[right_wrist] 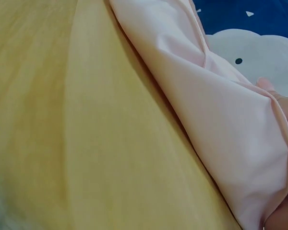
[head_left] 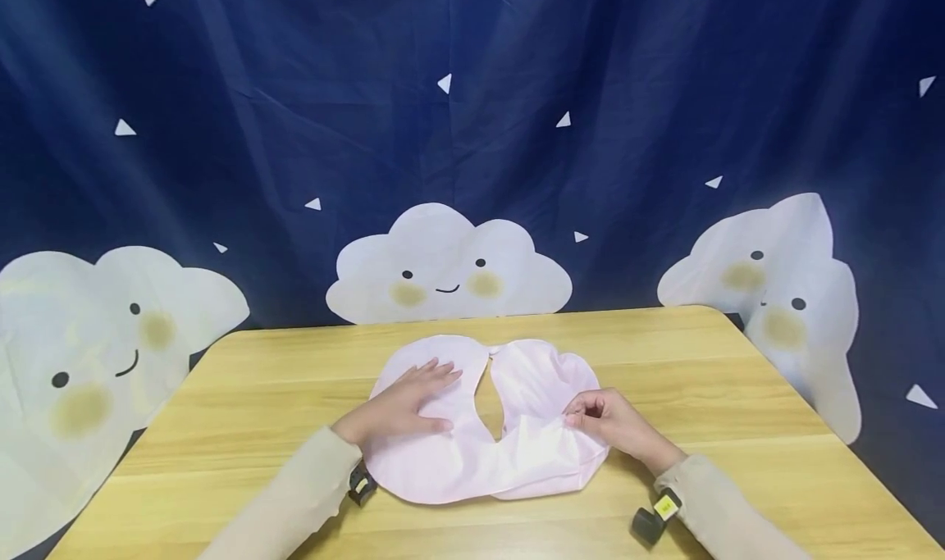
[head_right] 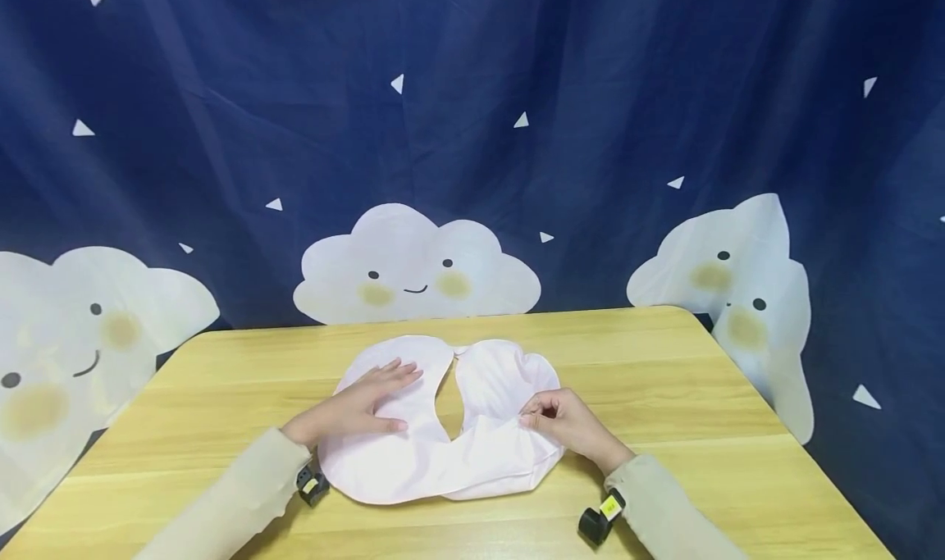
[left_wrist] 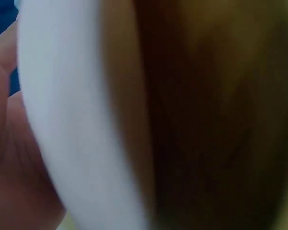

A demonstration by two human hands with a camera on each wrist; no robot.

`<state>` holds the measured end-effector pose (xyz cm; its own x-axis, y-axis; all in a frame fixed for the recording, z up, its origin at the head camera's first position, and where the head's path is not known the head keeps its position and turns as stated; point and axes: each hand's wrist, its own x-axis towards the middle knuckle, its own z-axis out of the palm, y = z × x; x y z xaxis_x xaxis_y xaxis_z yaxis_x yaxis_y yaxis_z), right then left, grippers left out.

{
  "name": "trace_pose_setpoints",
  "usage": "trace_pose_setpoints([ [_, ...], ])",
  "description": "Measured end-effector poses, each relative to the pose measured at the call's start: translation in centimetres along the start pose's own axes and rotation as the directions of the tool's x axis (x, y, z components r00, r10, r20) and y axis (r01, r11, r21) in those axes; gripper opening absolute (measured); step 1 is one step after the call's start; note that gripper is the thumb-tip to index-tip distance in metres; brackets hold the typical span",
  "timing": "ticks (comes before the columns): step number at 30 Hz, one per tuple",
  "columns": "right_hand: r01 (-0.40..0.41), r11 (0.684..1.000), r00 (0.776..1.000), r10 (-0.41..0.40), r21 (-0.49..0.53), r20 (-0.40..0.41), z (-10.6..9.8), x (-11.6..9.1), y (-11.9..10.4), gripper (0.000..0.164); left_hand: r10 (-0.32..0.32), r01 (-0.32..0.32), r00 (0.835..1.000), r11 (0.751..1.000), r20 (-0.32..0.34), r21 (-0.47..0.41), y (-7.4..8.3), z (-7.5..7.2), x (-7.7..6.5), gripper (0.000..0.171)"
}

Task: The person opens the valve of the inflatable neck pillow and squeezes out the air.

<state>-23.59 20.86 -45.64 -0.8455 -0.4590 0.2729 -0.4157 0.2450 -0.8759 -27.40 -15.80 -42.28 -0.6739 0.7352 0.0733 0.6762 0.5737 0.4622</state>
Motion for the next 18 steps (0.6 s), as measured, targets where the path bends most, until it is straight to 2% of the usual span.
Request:
trace_pose_setpoints([
  [6,0.006,1.0,1.0,-0.006,0.008,0.002,0.0,0.1,0.0,0.006,0.026,-0.026,0.999,0.999,0.022,-0.022,-0.1,0.5,0.4,0.079],
  [14,0.002,1.0,1.0,-0.002,0.013,0.008,-0.1,0.1,0.1,0.006,0.144,-0.137,0.989,0.982,0.042,-0.131,-0.8,0.6,0.2,0.08],
  [18,0.002,1.0,1.0,-0.002,0.011,0.004,0.0,0.1,0.0,0.006,0.107,-0.107,0.994,0.986,-0.001,-0.132,-1.1,0.7,0.1,0.078],
])
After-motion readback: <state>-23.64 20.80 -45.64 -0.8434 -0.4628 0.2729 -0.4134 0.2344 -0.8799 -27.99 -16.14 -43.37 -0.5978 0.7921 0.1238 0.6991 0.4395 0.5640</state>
